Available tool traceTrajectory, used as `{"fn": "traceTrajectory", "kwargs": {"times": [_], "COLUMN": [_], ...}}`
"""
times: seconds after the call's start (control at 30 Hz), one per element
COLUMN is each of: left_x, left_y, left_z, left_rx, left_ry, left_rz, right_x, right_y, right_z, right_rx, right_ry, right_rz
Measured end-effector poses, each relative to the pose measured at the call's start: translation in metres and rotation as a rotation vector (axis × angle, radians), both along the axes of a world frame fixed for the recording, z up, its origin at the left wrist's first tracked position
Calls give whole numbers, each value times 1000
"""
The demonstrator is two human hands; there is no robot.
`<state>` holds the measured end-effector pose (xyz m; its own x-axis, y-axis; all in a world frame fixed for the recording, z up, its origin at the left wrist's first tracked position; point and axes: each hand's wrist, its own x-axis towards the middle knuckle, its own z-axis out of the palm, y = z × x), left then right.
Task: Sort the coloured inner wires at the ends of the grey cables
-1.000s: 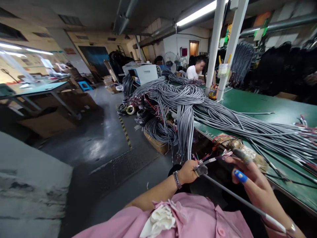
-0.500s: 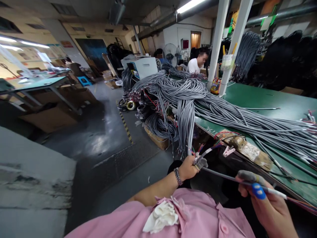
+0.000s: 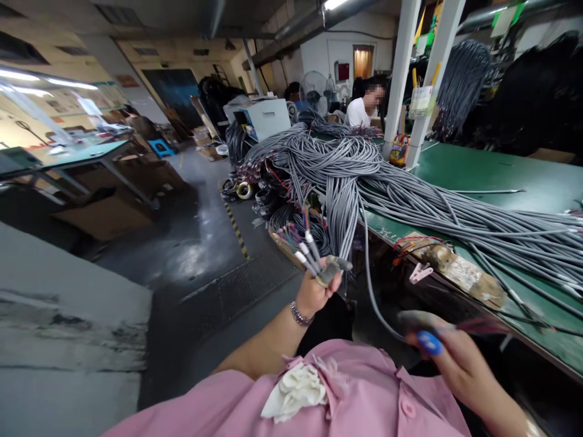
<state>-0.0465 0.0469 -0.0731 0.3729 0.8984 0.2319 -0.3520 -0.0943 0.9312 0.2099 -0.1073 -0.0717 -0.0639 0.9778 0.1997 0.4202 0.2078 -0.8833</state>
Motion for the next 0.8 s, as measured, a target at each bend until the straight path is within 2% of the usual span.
{"fn": "traceTrajectory", "kwargs": {"times": [0.03,0.1,0.17,0.23,0.33,0.47,0.63,0.8], "left_x": [10,33,52,64,70,73,77,76], "left_y": [-3,-9,-15,-16,-12,-7,-8,-7], "left_z": [5,11,11,5,-10,-25,-28,-29], "left_rx": [2,28,69,42,13,41,38,-28], "left_ry": [50,154,234,285,312,366,406,378], "left_rz": [-46,-173,-247,-298,-316,-304,-380,-425], "right_x": [-15,-37,-48,-49,-48,-50,-50,-42], "right_y": [15,43,64,73,71,63,64,60], "right_z": [-3,-14,-29,-43,-53,-57,-60,-66], "right_rx": [-91,-222,-307,-334,-362,-423,-496,-495], "right_ry": [43,172,355,489,527,469,468,585], "right_rz": [57,71,33,-32,-47,-10,-29,-23]}}
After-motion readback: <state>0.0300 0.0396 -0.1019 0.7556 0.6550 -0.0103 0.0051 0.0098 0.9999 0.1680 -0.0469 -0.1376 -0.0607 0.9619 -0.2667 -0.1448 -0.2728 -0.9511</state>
